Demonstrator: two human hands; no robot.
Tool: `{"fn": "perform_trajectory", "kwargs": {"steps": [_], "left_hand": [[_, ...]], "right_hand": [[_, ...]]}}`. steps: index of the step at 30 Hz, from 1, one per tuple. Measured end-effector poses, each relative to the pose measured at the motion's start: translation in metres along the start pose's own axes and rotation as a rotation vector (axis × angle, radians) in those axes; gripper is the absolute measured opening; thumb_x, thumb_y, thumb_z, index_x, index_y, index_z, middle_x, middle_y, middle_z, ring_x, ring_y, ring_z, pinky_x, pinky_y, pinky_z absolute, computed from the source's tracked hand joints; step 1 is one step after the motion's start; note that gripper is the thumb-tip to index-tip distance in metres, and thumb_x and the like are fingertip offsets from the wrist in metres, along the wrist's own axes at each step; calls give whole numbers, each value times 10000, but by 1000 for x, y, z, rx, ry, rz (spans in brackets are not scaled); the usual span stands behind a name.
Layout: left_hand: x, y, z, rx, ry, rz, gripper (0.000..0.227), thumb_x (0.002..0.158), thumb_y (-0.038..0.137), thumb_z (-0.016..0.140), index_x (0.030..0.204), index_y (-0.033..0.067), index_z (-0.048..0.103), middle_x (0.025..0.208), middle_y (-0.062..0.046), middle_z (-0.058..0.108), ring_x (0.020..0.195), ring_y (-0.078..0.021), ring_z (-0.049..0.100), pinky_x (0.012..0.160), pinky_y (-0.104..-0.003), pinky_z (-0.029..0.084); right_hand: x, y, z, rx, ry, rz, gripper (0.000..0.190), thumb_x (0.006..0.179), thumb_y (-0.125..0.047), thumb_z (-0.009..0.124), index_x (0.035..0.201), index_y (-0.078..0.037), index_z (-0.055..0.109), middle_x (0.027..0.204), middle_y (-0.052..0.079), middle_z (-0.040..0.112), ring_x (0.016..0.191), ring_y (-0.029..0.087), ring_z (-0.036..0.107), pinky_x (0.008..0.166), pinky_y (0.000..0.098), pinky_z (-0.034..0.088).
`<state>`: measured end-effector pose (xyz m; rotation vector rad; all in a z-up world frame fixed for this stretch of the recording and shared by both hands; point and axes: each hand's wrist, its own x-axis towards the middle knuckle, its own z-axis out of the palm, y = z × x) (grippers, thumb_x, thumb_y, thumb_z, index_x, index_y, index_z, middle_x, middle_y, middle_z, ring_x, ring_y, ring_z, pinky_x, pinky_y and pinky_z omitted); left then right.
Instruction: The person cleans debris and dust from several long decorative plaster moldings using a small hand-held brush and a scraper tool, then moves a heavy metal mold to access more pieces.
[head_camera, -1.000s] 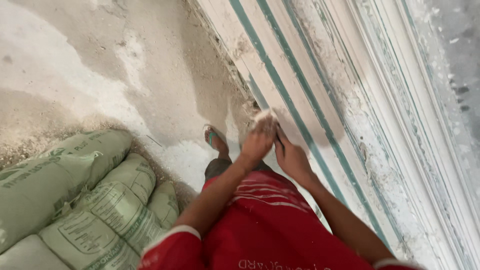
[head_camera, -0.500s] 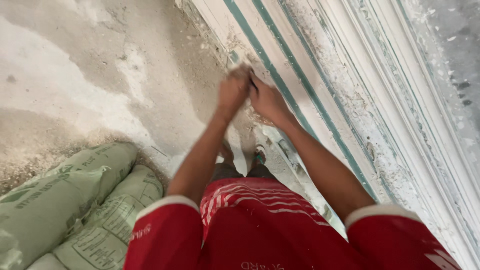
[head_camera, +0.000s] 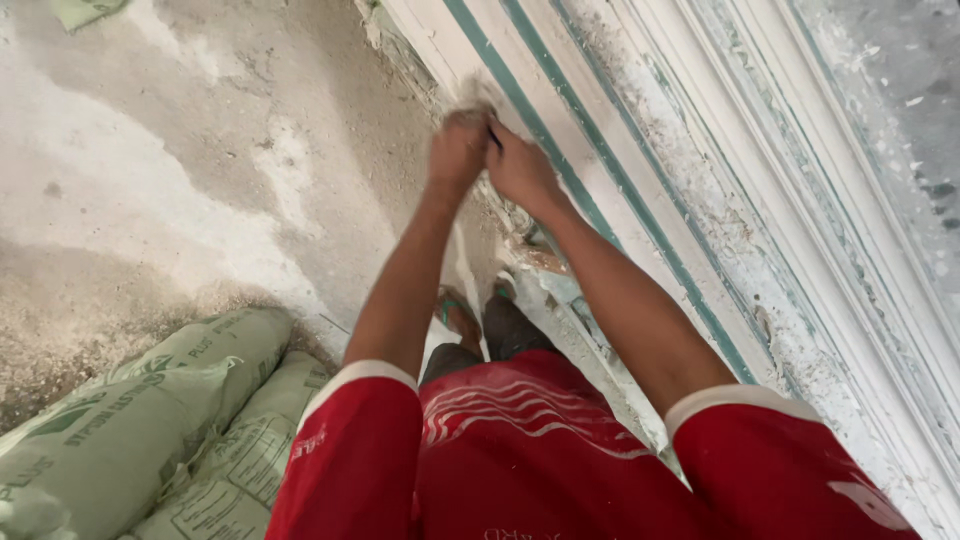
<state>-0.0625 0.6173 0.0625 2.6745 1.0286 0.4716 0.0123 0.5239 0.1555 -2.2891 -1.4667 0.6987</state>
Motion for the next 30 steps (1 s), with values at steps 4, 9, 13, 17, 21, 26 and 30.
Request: {"fn": "perform_trajectory", "kwargs": {"steps": [4,9,13,17,21,26,30], "left_hand": [[-5,-7,4,-64,72,11,481,900,63,636,1380,56,616,1106,-142,752,1067,-409,663,650,-504,623],[-110,58,59,56,140,162,462,909,91,641,1369,58,627,1263,-223,707,1113,-367,715,771,-436,626],[-114,53,51,39,348,185,370,906,175,622,1255,91,710,1170,-148,745,1054,-288,718,843,-315,608],[-41,-20,28,53,55,106,444,927,195,680,1360,99,648,1241,-183,729,1129,-342,713,695,-421,636],[51,-94,-4,68,84,-32,358,967,222,644,1319,156,658,986,-156,759,996,-336,740,694,-435,626],[56,-104,6,42,69,-50,399,904,243,697,1297,177,681,1012,-91,698,1011,-272,702,761,-399,606],[-46,-35,46,-66,-246,68,393,991,145,625,1371,45,619,1416,-179,633,1349,-340,577,1059,-474,523]], "right_hand": [[11,-2,-8,90,-177,37,551,1039,-270,353,1560,-104,421,881,142,717,562,293,596,454,451,434],[-108,10,-19,88,-108,142,516,1044,-282,450,1534,-124,489,1127,394,665,1018,600,631,883,724,493],[-101,29,5,167,-232,308,578,1028,-299,416,1586,-148,429,1274,328,653,1105,536,649,937,642,539],[-5,6,12,165,-186,140,551,1082,-294,376,1598,-104,410,1217,330,671,995,532,685,797,635,570],[113,-24,24,23,-193,64,555,1063,-407,387,1596,-251,380,1133,340,696,1030,547,673,889,662,536],[114,-36,0,109,-198,-21,540,1078,-295,356,1598,-148,381,1225,305,677,971,519,699,767,635,569],[13,-34,-46,99,-311,79,528,1072,-232,372,1581,-97,398,1225,401,625,965,624,638,760,721,511]]}}
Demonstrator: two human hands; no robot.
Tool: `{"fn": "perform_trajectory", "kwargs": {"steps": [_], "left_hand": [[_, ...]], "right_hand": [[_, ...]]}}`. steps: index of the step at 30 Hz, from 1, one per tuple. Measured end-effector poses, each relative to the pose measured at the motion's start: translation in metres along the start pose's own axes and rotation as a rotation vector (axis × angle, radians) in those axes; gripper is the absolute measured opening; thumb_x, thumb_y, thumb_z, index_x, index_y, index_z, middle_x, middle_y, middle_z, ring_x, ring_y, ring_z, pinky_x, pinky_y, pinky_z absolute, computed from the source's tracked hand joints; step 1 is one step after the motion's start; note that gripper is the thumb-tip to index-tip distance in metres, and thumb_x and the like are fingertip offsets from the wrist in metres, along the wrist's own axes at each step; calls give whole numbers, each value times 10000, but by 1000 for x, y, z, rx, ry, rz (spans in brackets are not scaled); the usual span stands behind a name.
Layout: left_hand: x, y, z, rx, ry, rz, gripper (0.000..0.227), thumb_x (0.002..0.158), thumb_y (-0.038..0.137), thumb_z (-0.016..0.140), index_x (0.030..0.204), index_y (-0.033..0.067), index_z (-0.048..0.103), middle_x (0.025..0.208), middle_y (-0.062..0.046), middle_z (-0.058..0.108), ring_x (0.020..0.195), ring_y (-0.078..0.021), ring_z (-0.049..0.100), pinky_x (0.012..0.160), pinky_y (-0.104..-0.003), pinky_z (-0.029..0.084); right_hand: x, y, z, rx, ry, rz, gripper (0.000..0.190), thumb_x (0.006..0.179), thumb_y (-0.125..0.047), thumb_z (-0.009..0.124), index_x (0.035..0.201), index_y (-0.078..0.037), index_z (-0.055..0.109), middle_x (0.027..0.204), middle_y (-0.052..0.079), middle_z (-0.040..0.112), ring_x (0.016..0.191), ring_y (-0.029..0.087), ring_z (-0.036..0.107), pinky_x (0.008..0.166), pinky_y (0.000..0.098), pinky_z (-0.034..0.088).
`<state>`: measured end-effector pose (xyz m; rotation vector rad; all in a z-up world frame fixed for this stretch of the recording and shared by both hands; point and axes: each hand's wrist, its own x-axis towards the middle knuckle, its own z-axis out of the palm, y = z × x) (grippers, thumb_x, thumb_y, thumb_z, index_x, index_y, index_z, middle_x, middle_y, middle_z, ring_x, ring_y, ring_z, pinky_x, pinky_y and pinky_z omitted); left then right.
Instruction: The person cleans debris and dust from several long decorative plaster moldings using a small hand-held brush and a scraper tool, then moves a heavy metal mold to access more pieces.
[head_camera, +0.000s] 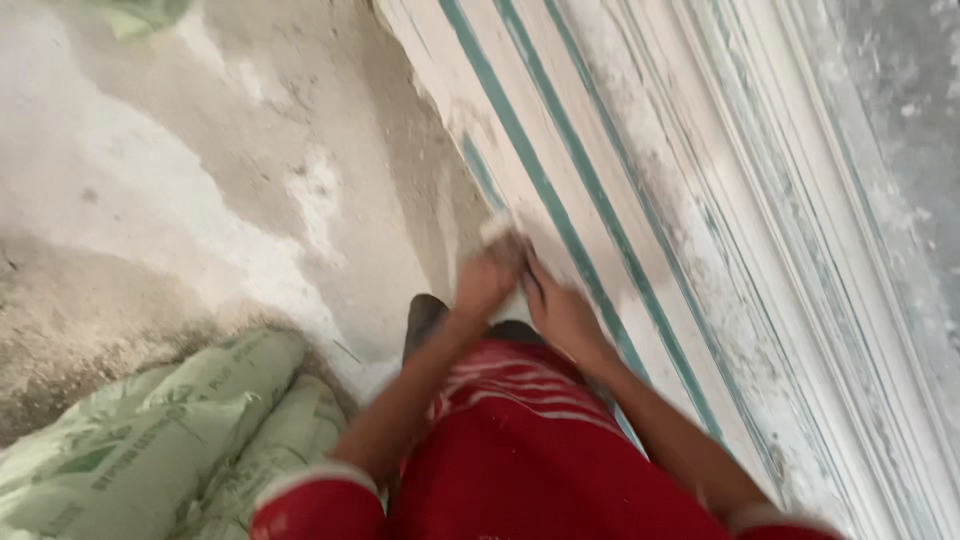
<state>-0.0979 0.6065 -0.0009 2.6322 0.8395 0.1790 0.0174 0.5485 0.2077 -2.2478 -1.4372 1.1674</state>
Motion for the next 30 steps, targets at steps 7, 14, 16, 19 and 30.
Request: {"fn": "perform_trajectory", "kwargs": {"steps": [7,14,16,19,30], "left_hand": [[10,-5,-16,146,471,99,419,907,231,661,1311,127,697,1197,-148,749,1098,-292,714,704,-395,631],[135,-142,-100,198,244,-101,378,993,213,652,1369,189,661,1244,-154,731,1119,-318,721,767,-408,633],[151,-163,-113,196,248,-148,383,998,261,653,1381,239,657,1216,-145,739,1114,-307,722,780,-417,633],[137,-162,-113,132,242,-148,365,940,256,683,1298,192,710,1189,-74,761,1084,-290,723,785,-398,643],[73,-96,-63,89,377,173,305,920,208,671,1207,123,727,1171,-162,747,1079,-325,714,518,-330,605]], "right_hand": [[19,8,13,24,-104,191,576,1049,-337,378,1618,-248,370,1230,310,681,1106,503,667,900,605,554],[187,-50,8,-21,106,-93,527,1095,-294,345,1596,-137,389,1151,313,706,889,474,733,677,572,585],[217,-62,7,-39,102,-105,531,1085,-295,349,1584,-118,388,1123,327,709,935,494,726,686,587,586],[217,-61,10,-39,82,-36,556,1070,-374,341,1603,-223,385,1116,277,731,922,467,736,712,572,606],[104,-65,6,-31,-39,232,563,1053,-355,358,1601,-233,409,1076,309,734,995,491,717,868,605,568]]}}
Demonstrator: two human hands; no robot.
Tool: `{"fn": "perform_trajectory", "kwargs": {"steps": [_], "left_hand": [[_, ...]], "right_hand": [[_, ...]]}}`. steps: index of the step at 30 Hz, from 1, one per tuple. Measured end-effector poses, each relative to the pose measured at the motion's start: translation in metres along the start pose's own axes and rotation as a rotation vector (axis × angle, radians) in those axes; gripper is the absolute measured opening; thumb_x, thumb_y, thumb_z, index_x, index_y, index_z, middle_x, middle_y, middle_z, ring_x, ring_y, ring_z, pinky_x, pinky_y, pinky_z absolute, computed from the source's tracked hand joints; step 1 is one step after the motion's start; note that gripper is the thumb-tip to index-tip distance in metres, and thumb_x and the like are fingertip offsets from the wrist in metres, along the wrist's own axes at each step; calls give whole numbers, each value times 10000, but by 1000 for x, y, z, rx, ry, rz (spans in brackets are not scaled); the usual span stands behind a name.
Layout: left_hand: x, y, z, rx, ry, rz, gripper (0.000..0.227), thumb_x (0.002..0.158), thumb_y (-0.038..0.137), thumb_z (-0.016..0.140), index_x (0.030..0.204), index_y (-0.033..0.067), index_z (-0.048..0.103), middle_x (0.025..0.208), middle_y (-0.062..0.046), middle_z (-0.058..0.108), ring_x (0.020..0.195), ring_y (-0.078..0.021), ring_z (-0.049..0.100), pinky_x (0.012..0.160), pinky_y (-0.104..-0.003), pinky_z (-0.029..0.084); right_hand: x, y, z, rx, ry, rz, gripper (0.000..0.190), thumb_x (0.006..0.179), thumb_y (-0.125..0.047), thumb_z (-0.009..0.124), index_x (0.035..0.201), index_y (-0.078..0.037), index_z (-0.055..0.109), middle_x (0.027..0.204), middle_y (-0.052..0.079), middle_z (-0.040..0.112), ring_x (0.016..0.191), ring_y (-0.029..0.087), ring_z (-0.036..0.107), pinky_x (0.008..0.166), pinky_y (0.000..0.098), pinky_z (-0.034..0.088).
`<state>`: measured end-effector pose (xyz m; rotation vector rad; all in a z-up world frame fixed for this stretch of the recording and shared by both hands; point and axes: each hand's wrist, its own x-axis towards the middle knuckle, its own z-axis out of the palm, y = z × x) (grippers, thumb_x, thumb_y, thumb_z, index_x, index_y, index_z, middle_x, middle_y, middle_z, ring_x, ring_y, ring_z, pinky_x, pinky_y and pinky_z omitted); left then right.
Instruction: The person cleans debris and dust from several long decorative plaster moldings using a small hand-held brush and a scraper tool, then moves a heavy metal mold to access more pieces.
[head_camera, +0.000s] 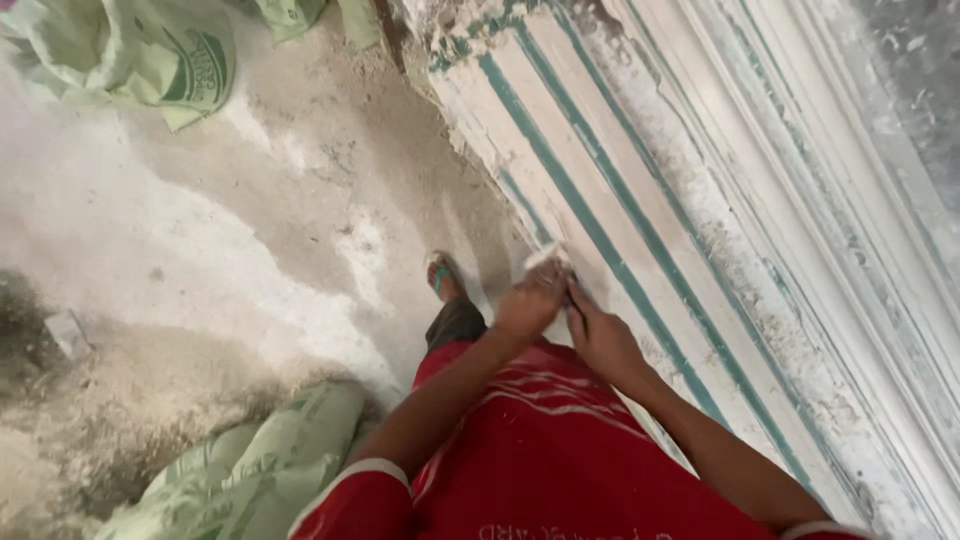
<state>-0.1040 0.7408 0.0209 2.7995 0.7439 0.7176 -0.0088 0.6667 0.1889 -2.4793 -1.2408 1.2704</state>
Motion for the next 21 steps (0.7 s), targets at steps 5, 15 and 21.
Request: {"fn": "perform_trajectory", "kwargs": {"steps": [5,15,21], "left_hand": [[63,-124,-18,-9,-66,-139,216,952,177,675,1135,83,741,1083,-201,762,1027,-350,746,724,-413,625],[42,-98,-10,-23,-76,-20,136,929,184,639,1014,163,743,902,-127,761,857,-292,742,738,-398,604],[51,-90,-14,43,38,93,271,880,180,661,1122,119,766,991,-204,755,942,-344,750,749,-405,612]], "right_hand": [[95,-82,-15,-20,146,-219,569,1065,-305,378,1625,-207,344,1063,365,706,963,539,693,870,658,526],[49,-85,-21,108,126,-67,506,1061,-311,406,1552,-227,494,1114,268,737,948,489,717,768,612,554],[60,-64,-10,11,115,-16,520,1049,-383,398,1546,-249,471,1062,313,731,971,513,706,856,636,549]]}}
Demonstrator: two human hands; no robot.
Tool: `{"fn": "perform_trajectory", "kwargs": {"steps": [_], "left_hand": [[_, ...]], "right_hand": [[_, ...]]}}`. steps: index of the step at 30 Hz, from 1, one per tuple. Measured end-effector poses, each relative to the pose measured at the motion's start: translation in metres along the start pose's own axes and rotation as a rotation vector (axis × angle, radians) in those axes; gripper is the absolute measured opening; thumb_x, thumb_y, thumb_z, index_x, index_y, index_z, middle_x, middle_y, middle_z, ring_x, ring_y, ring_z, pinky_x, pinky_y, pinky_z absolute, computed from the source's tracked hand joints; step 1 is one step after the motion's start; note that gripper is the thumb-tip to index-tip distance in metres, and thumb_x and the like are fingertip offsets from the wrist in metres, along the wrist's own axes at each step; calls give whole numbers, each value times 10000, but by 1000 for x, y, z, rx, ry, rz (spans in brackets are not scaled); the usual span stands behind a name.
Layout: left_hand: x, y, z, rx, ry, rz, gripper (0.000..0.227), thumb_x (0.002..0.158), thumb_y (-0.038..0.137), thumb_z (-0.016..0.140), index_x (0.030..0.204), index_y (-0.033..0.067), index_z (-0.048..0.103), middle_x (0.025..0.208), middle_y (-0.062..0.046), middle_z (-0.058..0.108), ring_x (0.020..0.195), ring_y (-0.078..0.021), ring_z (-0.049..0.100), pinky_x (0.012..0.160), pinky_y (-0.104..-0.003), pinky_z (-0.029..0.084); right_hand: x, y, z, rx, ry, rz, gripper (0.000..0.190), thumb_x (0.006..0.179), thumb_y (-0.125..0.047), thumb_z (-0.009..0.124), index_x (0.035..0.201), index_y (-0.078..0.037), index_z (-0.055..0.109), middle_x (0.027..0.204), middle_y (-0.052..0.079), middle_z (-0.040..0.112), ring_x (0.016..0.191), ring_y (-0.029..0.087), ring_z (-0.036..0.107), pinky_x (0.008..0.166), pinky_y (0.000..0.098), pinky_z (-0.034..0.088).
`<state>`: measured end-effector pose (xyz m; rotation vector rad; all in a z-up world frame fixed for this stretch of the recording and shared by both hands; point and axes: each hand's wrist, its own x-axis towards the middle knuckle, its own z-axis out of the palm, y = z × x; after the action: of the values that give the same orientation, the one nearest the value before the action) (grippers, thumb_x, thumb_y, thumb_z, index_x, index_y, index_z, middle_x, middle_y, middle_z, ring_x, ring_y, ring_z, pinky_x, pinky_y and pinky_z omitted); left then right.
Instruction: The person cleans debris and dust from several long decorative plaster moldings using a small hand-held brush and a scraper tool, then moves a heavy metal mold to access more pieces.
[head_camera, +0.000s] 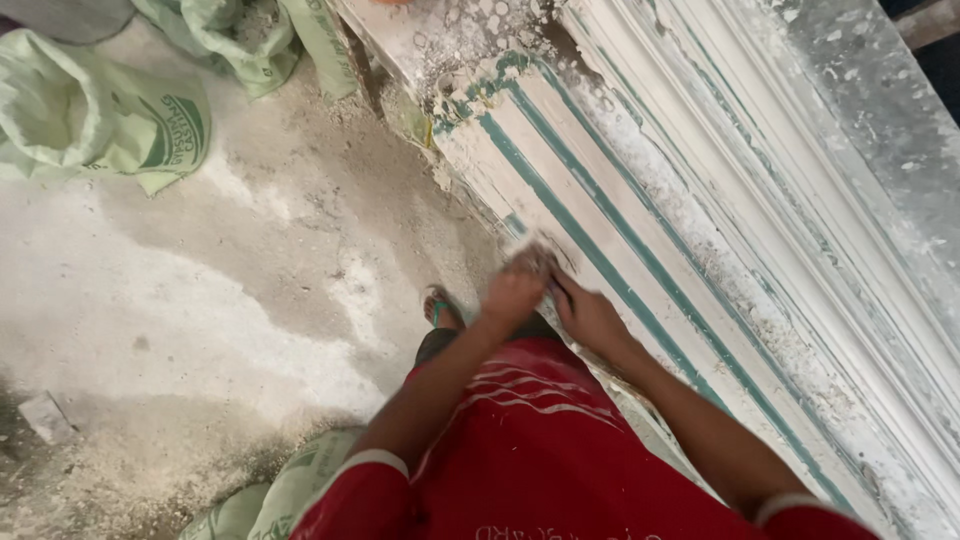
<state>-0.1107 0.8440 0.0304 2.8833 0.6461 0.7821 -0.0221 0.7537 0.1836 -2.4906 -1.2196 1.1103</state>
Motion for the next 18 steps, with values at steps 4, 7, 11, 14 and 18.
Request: {"fn": "perform_trajectory", "kwargs": {"steps": [4,7,11,14,18], "left_hand": [[54,-94,1,21,-84,-12,215,927,137,583,1060,69,737,876,-162,768,900,-295,765,905,-390,577],[73,-127,-11,93,-32,-179,308,857,201,687,1153,154,761,866,-103,774,925,-289,759,716,-393,628],[40,-90,-5,-32,-86,-137,322,885,149,639,1183,85,744,1054,-184,777,1044,-322,745,873,-394,607],[0,-31,-1,-108,-114,-59,331,890,125,642,1198,50,735,1072,-235,766,1035,-367,746,839,-415,614],[-6,-25,-6,-113,-80,-24,372,858,188,687,1217,105,735,1120,-214,755,1031,-358,736,707,-380,639]], "right_hand": [[86,-44,3,42,135,-225,478,1077,-327,408,1527,-202,511,1084,258,738,933,487,713,772,623,561],[109,-76,-9,60,167,-251,483,1076,-314,410,1519,-153,511,1036,258,748,919,494,717,796,636,566],[67,-64,-10,67,77,-141,500,1064,-341,403,1540,-214,484,1072,269,742,963,518,702,835,662,542],[20,-20,8,47,19,-25,525,1050,-350,399,1561,-244,456,1093,298,729,984,534,688,864,670,530],[8,-25,1,77,-7,-24,538,1029,-332,391,1540,-197,494,1065,332,725,940,563,685,800,674,538]]}}
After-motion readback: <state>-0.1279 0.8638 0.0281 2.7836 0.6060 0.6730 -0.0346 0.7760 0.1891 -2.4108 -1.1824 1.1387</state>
